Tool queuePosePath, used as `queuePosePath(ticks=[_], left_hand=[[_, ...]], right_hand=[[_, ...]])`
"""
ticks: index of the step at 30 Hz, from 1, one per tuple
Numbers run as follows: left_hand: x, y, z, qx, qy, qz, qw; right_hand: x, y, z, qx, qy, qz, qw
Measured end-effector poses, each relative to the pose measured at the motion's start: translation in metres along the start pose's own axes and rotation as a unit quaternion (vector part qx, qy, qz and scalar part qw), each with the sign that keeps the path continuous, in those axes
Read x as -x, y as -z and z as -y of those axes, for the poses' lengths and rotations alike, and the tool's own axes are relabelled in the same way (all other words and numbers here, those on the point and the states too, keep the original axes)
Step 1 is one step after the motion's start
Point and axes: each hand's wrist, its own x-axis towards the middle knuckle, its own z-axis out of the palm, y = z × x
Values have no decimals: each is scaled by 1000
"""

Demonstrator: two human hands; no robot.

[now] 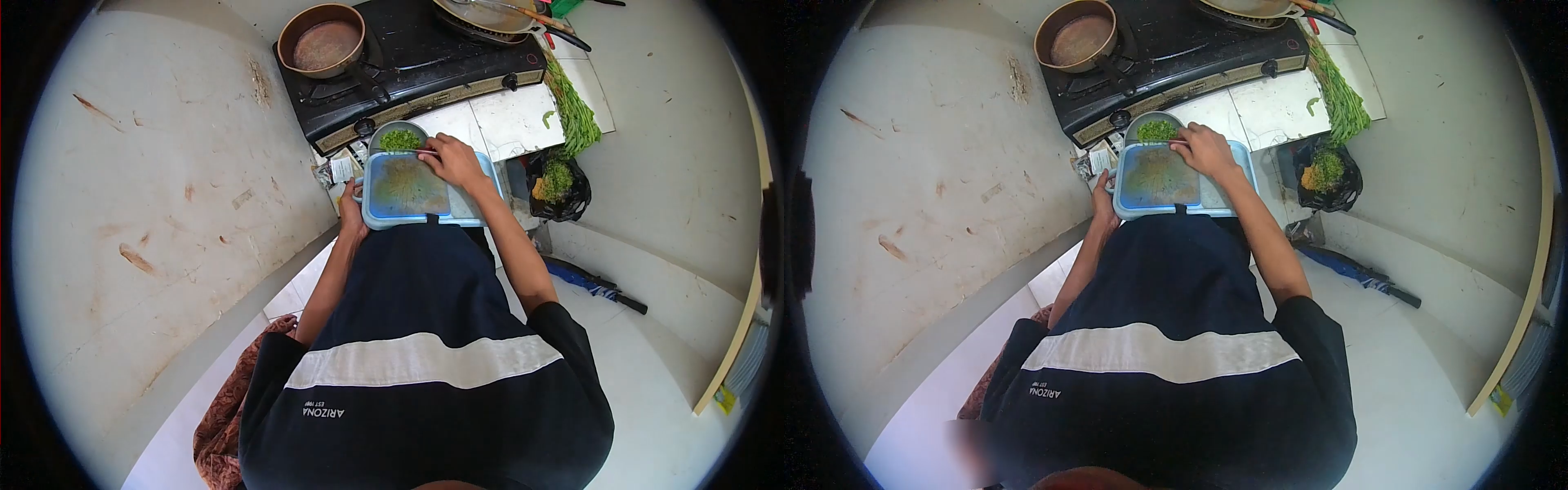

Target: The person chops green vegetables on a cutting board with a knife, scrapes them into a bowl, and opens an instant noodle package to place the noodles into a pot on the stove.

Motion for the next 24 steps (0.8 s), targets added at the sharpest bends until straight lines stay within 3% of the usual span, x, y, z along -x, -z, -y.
queuePosePath(ticks=[8,11,14,19,22,24], left_hand=[[-2,4,-2,27,0,21,999],[-7,12,2,35,-5,13,999],[-5,9,0,56,2,7,998],[-8,9,3,50,-11,2,999],[-5,5,4,42,-9,-3,999],[-2,1,3,41,-4,-11,999]], right_hand=[[30,56,-1,-144,21,21,989],[51,72,2,-222,-2,108,969],[59,72,1,-217,-3,163,962],[36,42,-12,-181,7,147,972],[15,20,-19,-156,2,69,985],[1,10,-24,-56,9,0,998]])
